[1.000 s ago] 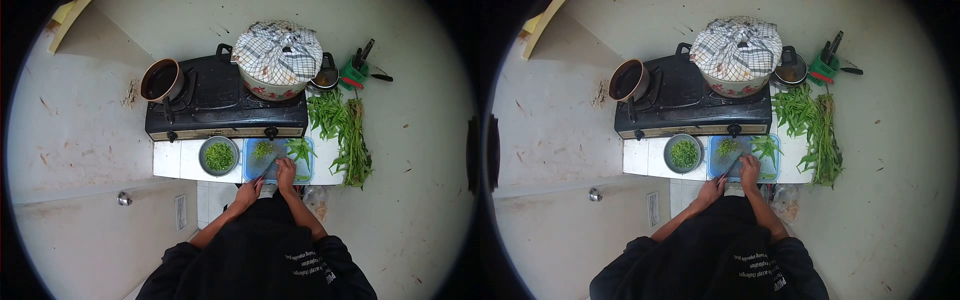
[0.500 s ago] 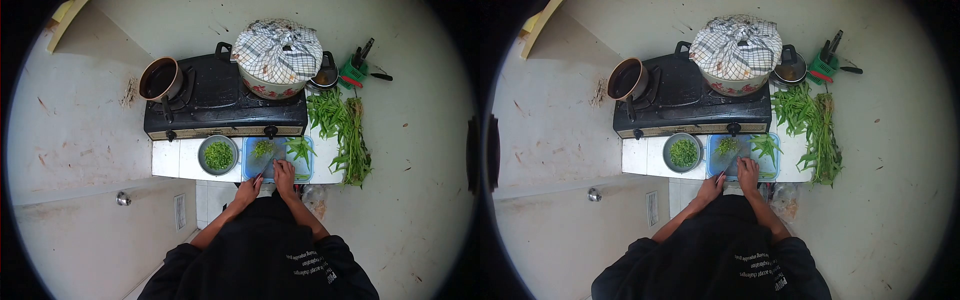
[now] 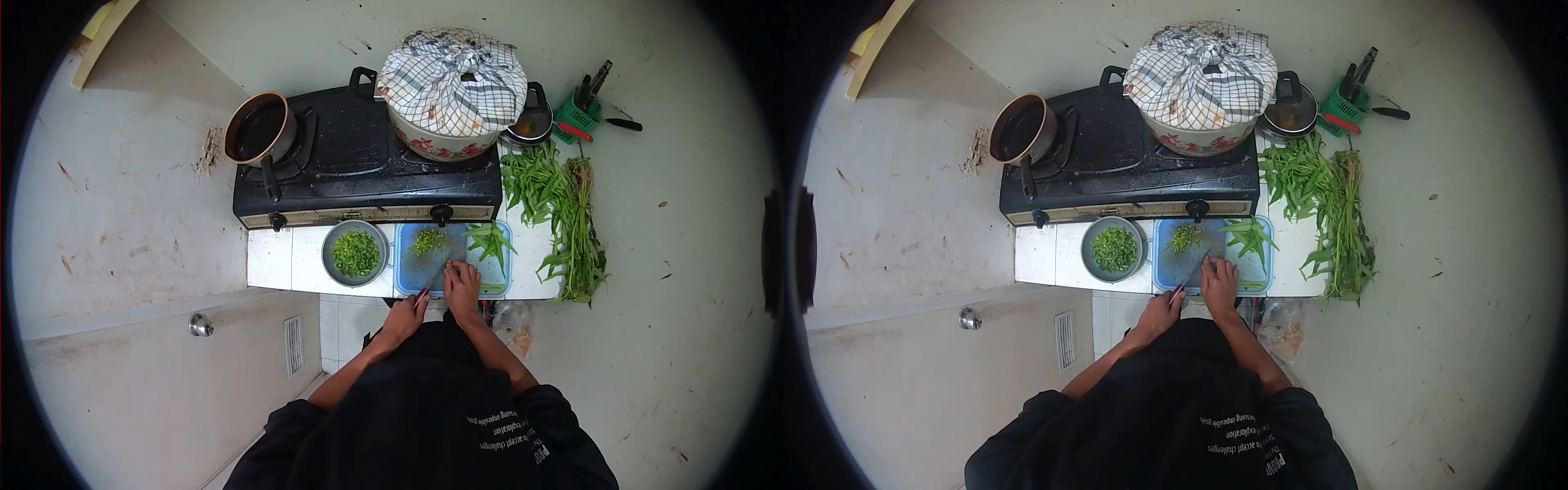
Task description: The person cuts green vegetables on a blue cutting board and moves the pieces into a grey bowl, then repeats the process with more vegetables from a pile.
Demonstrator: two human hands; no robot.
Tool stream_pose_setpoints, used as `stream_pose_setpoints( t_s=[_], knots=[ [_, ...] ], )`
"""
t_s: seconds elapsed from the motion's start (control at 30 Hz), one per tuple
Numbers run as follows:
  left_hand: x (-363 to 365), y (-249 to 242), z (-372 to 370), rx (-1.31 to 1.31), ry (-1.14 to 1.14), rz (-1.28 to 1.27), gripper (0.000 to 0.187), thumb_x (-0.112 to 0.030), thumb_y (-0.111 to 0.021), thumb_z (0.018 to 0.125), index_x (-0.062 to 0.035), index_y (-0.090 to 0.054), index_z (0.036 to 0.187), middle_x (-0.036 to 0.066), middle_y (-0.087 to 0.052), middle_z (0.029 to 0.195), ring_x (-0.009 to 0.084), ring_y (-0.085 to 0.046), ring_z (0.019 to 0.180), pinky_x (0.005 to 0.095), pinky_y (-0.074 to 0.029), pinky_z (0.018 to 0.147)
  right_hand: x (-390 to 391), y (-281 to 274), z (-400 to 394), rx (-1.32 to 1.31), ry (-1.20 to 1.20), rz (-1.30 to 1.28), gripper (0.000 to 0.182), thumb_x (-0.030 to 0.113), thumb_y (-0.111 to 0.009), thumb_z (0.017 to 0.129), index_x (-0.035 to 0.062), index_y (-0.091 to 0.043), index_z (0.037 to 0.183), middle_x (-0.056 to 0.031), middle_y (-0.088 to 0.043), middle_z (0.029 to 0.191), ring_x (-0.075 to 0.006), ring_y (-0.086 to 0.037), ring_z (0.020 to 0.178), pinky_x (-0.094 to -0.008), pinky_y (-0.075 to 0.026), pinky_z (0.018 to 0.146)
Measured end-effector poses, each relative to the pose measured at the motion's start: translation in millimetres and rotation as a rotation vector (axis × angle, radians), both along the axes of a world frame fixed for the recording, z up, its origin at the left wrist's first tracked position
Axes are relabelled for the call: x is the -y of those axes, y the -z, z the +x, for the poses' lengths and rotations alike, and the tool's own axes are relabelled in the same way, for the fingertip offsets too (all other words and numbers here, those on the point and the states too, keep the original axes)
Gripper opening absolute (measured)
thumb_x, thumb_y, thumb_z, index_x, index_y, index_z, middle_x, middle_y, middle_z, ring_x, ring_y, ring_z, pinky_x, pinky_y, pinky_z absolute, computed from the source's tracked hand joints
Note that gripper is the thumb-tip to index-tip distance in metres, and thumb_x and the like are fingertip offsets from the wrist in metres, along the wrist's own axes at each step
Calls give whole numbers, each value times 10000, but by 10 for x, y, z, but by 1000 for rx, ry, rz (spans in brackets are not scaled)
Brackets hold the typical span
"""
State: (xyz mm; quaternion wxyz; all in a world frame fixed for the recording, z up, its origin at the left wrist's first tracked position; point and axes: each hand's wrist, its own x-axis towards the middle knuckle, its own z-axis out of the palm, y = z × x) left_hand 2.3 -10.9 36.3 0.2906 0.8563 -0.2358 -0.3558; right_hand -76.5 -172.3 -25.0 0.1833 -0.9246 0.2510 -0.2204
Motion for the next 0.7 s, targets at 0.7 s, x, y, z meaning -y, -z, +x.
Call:
stream_pose_setpoints(
  t_s=[0.7],
  knots=[
    [-23,289,-54,189,30,60,517,-462,-531,1009,40,-643,963,320,-657,738,517,-665,730,588,-548,652,-80,-49,4,-165,4,-111,348,194,-632,935,41,-649,1247,-90,-598,1138,-269,-544,1065,-435,-409,905]
  ],
)
